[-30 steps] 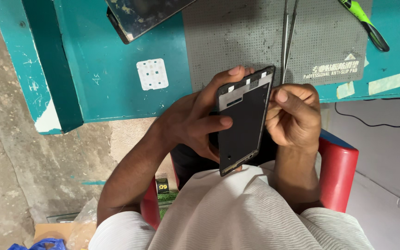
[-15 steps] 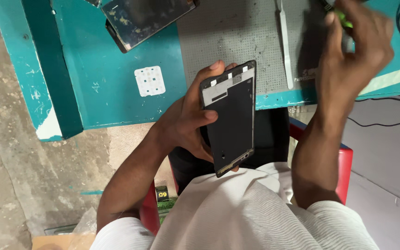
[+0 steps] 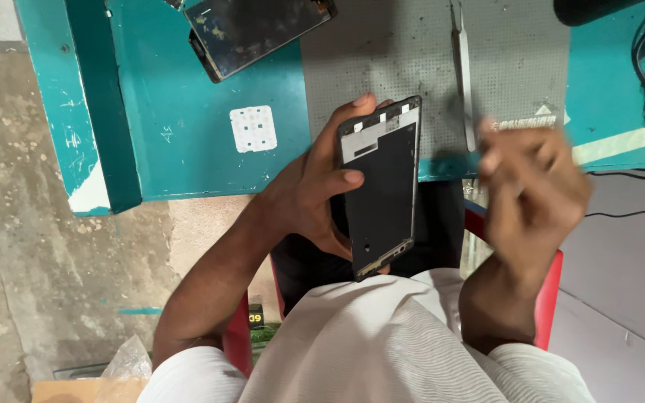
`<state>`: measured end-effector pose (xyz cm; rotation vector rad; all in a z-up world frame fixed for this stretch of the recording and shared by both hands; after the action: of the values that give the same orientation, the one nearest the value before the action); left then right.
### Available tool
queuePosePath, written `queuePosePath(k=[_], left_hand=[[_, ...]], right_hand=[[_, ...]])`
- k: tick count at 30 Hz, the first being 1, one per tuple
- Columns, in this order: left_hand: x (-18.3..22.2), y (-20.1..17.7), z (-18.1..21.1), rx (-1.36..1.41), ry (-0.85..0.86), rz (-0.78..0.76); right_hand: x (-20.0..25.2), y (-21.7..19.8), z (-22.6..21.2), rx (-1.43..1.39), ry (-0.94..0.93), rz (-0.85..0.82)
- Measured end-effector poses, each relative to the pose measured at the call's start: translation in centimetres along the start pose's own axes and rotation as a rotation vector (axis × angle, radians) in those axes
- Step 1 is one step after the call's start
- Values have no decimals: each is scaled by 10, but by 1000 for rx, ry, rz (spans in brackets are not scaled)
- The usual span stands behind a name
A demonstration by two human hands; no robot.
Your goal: The person uses tweezers to remove small components from the edge of a disassembled smartphone. They then apply a liquid from a bottle to the device's frame and use a toothbrush to scrub the edges. The person continues to use the tweezers to adjust parts along the side of the phone.
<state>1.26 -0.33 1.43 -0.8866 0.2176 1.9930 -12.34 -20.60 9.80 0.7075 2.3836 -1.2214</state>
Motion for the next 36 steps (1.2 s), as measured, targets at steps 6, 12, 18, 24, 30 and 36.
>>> queuePosePath(k=[6, 12, 18, 24, 30, 36], left_hand=[[0, 1, 2, 31, 14, 11], [-4, 1, 5, 128, 36, 38], [-6, 4, 20, 216, 8, 54], [-12, 3, 22, 264, 48, 121], [-12, 3, 26, 260, 8, 103], [-8, 14, 32, 302, -23, 151]], right_hand=[[25, -3, -11, -145, -11, -29], [22, 0, -1, -105, -143, -78], [3, 13, 8, -193, -112, 24], [-6, 13, 5, -256, -98, -11], [8, 7, -2, -260, -153, -25], [-4, 11, 15, -324, -54, -62]])
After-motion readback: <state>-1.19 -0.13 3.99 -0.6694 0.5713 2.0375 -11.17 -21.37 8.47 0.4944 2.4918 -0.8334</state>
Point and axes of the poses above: each hand's wrist, its own x-axis away from the middle knuckle, its own y-axis out of the palm, z = x × y, the point moved 3 cm from there along -x, towards the middle knuckle, and after that the axes turned 4 degrees about -y, right-handed, at the moved point
